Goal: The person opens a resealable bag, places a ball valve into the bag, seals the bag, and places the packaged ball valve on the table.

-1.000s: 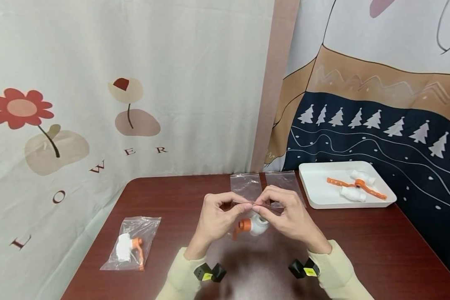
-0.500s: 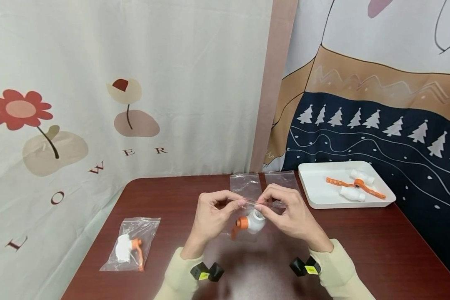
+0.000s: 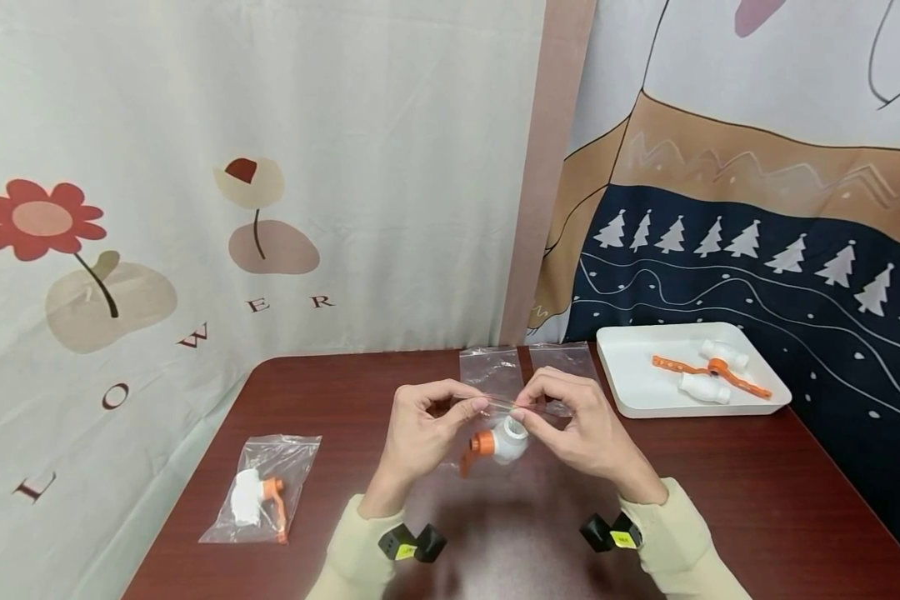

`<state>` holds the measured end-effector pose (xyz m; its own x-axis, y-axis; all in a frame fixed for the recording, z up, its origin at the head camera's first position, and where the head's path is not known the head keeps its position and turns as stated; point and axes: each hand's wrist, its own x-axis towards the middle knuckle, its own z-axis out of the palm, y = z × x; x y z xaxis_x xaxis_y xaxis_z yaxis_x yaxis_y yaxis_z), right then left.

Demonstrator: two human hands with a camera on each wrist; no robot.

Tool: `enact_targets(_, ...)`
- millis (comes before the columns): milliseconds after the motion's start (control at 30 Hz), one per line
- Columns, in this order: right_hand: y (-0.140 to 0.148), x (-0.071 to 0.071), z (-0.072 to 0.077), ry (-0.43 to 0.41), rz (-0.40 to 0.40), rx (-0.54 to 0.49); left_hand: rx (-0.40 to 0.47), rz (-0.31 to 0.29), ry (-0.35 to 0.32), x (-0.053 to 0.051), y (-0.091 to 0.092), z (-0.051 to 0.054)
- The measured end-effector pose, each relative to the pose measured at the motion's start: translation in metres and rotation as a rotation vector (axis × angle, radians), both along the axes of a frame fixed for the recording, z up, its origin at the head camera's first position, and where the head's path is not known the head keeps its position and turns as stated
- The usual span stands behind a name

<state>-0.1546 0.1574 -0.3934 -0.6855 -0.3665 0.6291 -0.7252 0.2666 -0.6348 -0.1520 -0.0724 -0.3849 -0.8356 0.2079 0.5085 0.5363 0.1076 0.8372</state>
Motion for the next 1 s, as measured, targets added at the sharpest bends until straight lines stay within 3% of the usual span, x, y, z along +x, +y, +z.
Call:
enact_targets(267,0.006,-0.002,0.000,0.006,-0.005,-0.001,0.054,-0.020,-0.034,-0.001,-0.005,0.003)
enact_targets(667,0.008,-0.003,0.001,-0.005,-0.020,0.017,0.049,0.016,-0.053,-0.001,-0.008,0.005)
enact_targets(1000,0.012,-0.002,0.005,0.036,-0.014,0.010,0.034,0.024,-0.060,-0.003,-0.014,0.006)
